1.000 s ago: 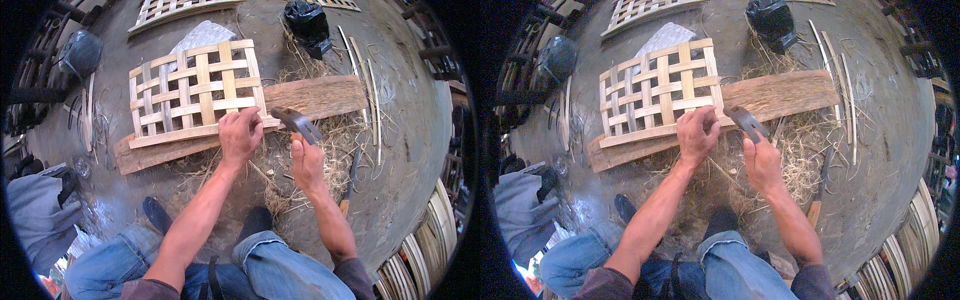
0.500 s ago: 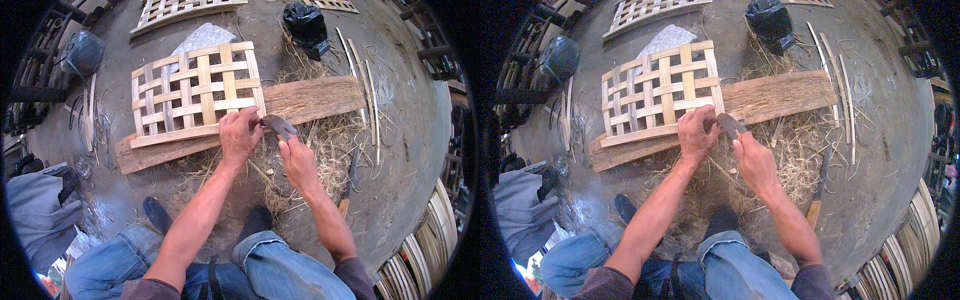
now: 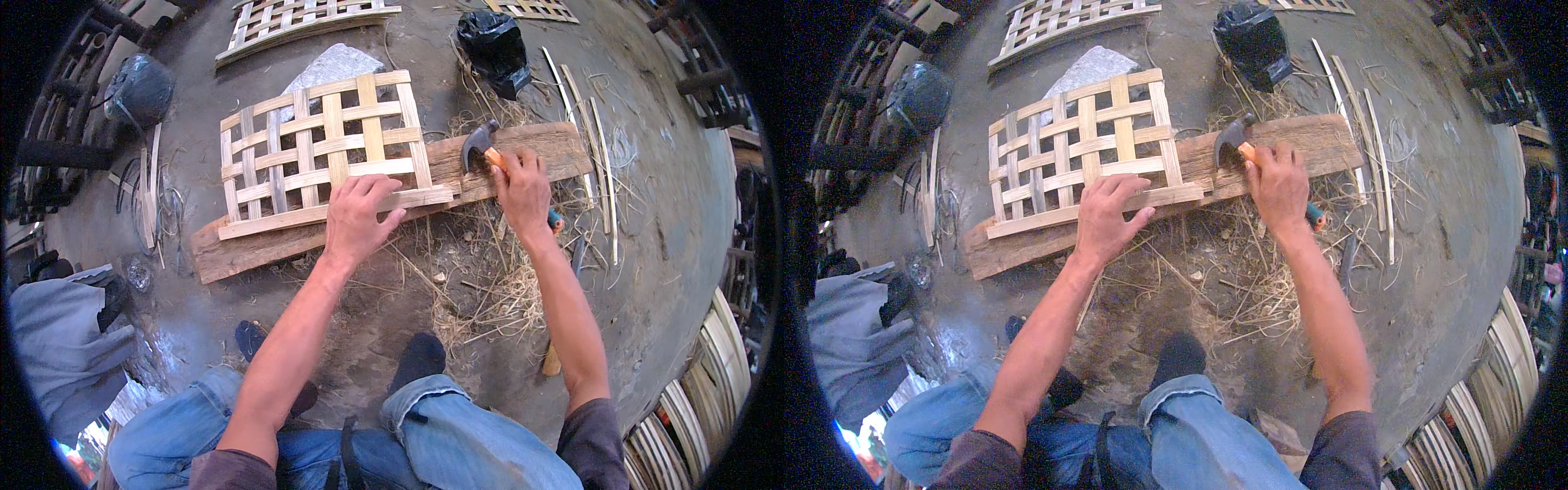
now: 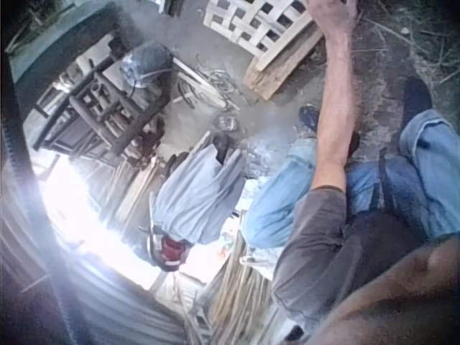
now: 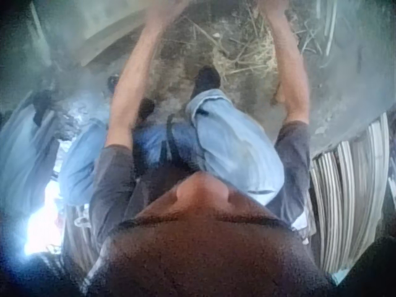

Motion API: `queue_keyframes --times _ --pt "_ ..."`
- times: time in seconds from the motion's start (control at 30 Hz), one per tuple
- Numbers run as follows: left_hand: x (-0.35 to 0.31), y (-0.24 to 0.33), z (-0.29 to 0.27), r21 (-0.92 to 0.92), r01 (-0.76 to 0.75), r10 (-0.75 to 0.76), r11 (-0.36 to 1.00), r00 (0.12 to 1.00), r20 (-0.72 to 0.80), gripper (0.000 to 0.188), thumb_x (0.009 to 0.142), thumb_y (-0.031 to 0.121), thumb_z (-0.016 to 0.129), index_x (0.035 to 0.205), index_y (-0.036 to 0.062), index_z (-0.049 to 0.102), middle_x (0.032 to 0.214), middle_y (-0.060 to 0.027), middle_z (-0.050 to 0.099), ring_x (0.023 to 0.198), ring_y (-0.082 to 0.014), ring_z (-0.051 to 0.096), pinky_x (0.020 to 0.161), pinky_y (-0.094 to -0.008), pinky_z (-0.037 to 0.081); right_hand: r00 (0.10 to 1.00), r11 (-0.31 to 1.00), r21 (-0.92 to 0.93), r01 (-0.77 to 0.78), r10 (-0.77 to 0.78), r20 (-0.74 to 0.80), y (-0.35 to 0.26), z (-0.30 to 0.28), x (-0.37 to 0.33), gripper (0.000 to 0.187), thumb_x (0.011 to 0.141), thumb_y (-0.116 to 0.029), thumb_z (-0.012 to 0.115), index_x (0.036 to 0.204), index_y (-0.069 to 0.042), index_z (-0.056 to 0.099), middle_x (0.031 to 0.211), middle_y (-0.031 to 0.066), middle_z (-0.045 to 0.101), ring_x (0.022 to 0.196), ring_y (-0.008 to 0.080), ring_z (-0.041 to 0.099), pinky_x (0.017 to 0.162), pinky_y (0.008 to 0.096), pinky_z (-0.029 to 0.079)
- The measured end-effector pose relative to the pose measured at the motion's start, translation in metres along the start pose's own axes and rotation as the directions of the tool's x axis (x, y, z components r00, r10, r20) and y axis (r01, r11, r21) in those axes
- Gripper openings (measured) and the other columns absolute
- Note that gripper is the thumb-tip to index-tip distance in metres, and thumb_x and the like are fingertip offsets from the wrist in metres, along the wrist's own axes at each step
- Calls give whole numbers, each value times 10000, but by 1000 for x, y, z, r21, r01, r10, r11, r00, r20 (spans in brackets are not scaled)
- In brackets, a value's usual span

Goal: The person assembles a wooden lattice panel by hand, inserting thin wooden strips into a frame and tapping them into place with a hammer. The person repeatedly adjusts and secures the strips to form a grid pattern.

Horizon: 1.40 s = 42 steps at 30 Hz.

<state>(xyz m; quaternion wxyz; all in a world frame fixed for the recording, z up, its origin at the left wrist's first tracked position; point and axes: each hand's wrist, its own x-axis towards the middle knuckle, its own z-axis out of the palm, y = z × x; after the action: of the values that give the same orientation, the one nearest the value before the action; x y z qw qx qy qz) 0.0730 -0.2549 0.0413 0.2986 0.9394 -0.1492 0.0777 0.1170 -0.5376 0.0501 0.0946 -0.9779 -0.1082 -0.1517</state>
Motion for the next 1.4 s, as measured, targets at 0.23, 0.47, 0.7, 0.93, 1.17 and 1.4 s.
queue_keyframes --times 0.23,0.47,0.7,0.93,1.17,1.4 --pt "8 4 -1 84 -119 115 989 992 51 403 737 320 830 1078 155 693 1122 3 662 1099 -213 581 954 -396 423 949 882 415 223 -294 115 -61 5 1 535 654 -231 878 1122 -93 661 1143 85 639 1104 291 573 931 424 481" --pt "12 9 7 171 -112 103 979 993 62 325 742 335 819 997 167 707 1015 9 666 1052 -212 573 950 -398 400 941 918 327 225 -292 173 -60 13 1 406 672 -208 848 1018 -88 672 1041 59 653 1044 264 593 876 416 486" --pt "12 10 10 203 -121 112 972 992 56 304 749 317 810 978 150 698 979 0 643 1031 -224 563 935 -402 394 930 921 268 284 -332 155 -61 16 0 279 682 -172 804 902 -86 655 951 62 634 990 260 605 833 401 496" --pt "13 8 17 197 -122 112 973 992 65 284 772 301 790 968 133 670 972 -28 623 1020 -240 557 924 -410 403 921 908 251 336 -373 113 -59 21 0 215 703 -147 765 856 -82 630 917 67 618 942 260 611 806 393 510" --pt "11 5 20 176 -120 113 977 992 52 291 764 292 797 969 129 671 968 -30 622 1017 -248 559 912 -419 418 919 908 197 370 -389 67 -61 26 -3 141 725 -134 704 828 -85 621 866 55 602 891 241 615 760 364 533" --pt "13 5 16 46 -82 80 996 996 33 295 756 247 816 977 104 684 983 -50 641 1023 -245 573 906 -404 463 925 908 231 350 -373 66 -60 27 -4 165 708 -128 724 835 -88 625 882 48 605 913 239 607 774 369 543"
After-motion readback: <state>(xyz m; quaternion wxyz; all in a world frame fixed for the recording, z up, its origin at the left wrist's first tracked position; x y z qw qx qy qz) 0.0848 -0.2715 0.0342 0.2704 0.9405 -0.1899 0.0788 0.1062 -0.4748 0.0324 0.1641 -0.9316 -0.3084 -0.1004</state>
